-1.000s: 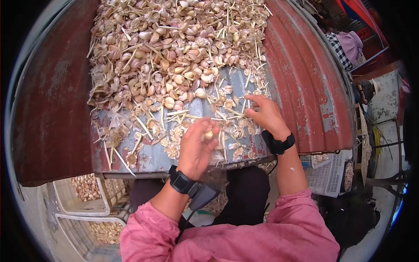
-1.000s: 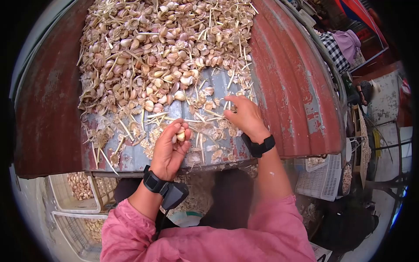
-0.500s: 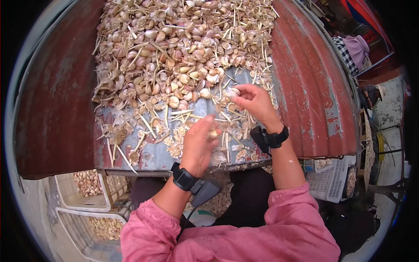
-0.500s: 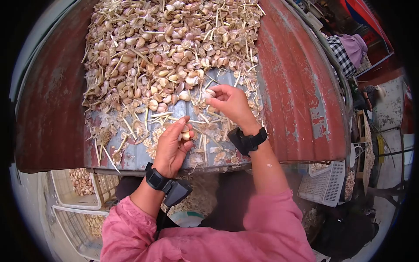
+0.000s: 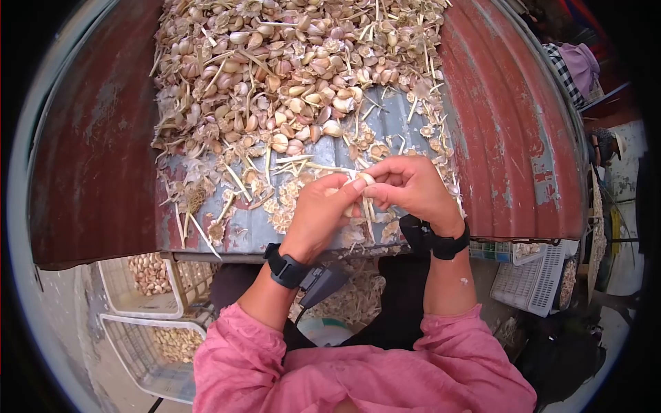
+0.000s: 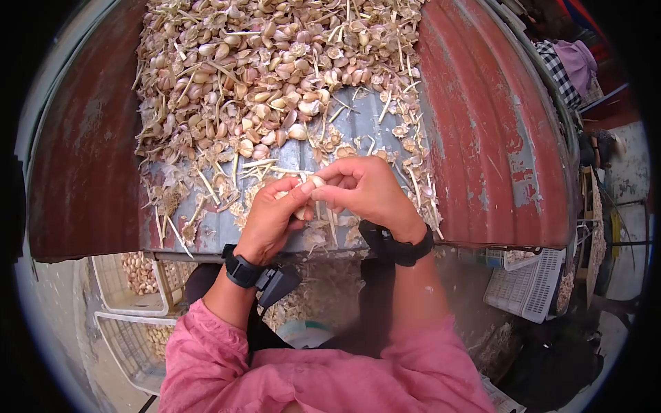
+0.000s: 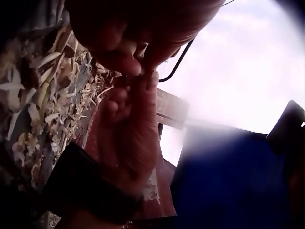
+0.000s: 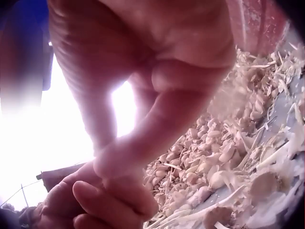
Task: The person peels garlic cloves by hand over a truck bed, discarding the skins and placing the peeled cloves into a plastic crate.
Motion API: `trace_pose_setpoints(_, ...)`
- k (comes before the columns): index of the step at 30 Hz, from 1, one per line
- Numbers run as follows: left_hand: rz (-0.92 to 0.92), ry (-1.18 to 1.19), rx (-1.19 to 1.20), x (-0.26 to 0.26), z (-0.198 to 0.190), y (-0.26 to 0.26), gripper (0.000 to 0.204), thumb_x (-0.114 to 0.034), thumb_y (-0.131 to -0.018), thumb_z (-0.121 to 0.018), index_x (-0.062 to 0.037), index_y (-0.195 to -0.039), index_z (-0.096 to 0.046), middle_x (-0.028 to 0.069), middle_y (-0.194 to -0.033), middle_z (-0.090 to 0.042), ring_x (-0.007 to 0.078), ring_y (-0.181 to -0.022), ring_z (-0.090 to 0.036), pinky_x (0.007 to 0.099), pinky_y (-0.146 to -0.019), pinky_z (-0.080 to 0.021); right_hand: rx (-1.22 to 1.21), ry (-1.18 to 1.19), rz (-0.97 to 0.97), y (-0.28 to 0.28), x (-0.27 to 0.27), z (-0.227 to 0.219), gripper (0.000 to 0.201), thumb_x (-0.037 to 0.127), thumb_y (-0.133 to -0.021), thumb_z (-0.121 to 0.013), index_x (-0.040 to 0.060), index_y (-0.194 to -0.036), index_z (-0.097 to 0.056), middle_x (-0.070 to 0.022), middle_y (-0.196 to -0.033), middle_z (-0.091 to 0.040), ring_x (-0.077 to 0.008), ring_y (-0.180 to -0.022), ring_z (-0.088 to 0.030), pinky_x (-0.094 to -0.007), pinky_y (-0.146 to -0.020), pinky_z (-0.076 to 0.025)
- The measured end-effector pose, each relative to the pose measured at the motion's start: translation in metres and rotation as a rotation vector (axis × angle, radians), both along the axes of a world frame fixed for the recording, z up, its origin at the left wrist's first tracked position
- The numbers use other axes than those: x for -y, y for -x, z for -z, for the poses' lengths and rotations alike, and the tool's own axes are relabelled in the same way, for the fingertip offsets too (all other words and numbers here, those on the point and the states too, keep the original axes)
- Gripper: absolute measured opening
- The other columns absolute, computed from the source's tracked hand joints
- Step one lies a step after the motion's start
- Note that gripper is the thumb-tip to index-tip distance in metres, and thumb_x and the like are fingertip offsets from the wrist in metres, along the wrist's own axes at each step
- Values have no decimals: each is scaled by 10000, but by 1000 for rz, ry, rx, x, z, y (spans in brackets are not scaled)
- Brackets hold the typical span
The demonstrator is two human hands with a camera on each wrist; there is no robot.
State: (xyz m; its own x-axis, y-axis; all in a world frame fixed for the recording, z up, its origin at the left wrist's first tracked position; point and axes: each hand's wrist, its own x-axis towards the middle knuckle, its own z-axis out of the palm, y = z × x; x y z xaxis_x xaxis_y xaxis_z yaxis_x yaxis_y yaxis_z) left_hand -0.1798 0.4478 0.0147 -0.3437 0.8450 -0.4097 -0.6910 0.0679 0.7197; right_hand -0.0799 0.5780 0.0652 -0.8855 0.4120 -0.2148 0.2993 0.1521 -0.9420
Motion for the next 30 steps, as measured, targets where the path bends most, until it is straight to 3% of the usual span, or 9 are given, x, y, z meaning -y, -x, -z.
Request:
trace_pose_setpoints(3, 79, -30, 25, -2, -1, -3, 168, -177, -841, -540, -21, -903, -544, 12, -697, -525, 59, -567, -478, 152, -417, -307, 55, 220, 4, -9, -13, 16, 179, 140, -824, -557, -17, -891, -611, -42, -715, -591, -63, -574, -554, -185, -515, -455)
trace_pose_setpoints(5, 28, -185, 267, -4, 0, -5, 174, -172, -845, -511, -19, -926, -514, 23, -725, -513, 62, -597, -472, 154, -420, -310, -129, 690, 109, -12, -14, 27, 221, 159, -857, -500, -26, -943, -586, -39, -720, -577, -70, -573, -550, -196, -507, -464)
trace_pose_setpoints(9, -84, -199, 520, -9, 2, -11, 177, -170, -816, -505, -35, -931, -495, 55, -778, -509, 115, -639, -484, 165, -426, -329, -237, 733, 257, -12, -20, 23, 214, 161, -857, -500, -31, -912, -577, -26, -703, -555, -64, -545, -516, -203, -497, -455)
trace_pose_setpoints(15, -78, -227, 575, -7, 16, -11, 228, -230, -818, -476, -58, -965, -505, 59, -891, -556, 135, -750, -535, 231, -549, -408, -154, 360, 278, -6, 6, 15, 191, 138, -831, -541, -18, -925, -600, -25, -712, -549, -67, -557, -512, -199, -486, -416)
trace_pose_setpoints(18, -300, -142, 645, -9, 12, -10, 212, -225, -838, -456, -63, -967, -500, 79, -874, -558, 155, -733, -553, 265, -619, -468, -182, -106, 150, 5, 29, 14, 167, 63, -763, -588, -11, -909, -622, -44, -704, -557, -74, -572, -524, -200, -505, -404)
trace_pose_setpoints(23, -398, -184, 780, -3, 12, -1, 183, -203, -857, -451, -52, -956, -483, 81, -874, -557, 161, -724, -560, 237, -537, -458, -113, -370, 196, 43, -19, 23, 194, 99, -749, -597, -2, -914, -620, -82, -731, -581, -111, -607, -550, -228, -530, -421)
trace_pose_setpoints(25, -334, -259, 835, -3, 24, 3, 165, -217, -856, -485, -65, -917, -511, 81, -909, -564, 148, -741, -573, 215, -465, -433, -79, -812, -38, 71, -31, 38, 163, 106, -790, -586, -9, -900, -620, -27, -743, -565, -74, -573, -531, -193, -521, -438)
trace_pose_setpoints(29, -375, -225, 760, -1, 24, 5, 140, -196, -857, -498, -65, -906, -490, 71, -878, -557, 117, -676, -547, 180, -393, -357, -23, -890, -154, 89, -41, 66, 165, 122, -780, -599, -10, -878, -613, -30, -763, -578, -72, -602, -548, -204, -531, -455)
trace_pose_setpoints(30, -405, -179, 684, 1, 18, 6, 136, -189, -855, -503, -64, -906, -483, 65, -866, -552, 105, -651, -528, 175, -377, -335, 42, -469, -7, 84, -44, 63, 169, 135, -754, -615, 11, -868, -619, -48, -732, -577, -103, -619, -563, -224, -547, -461)
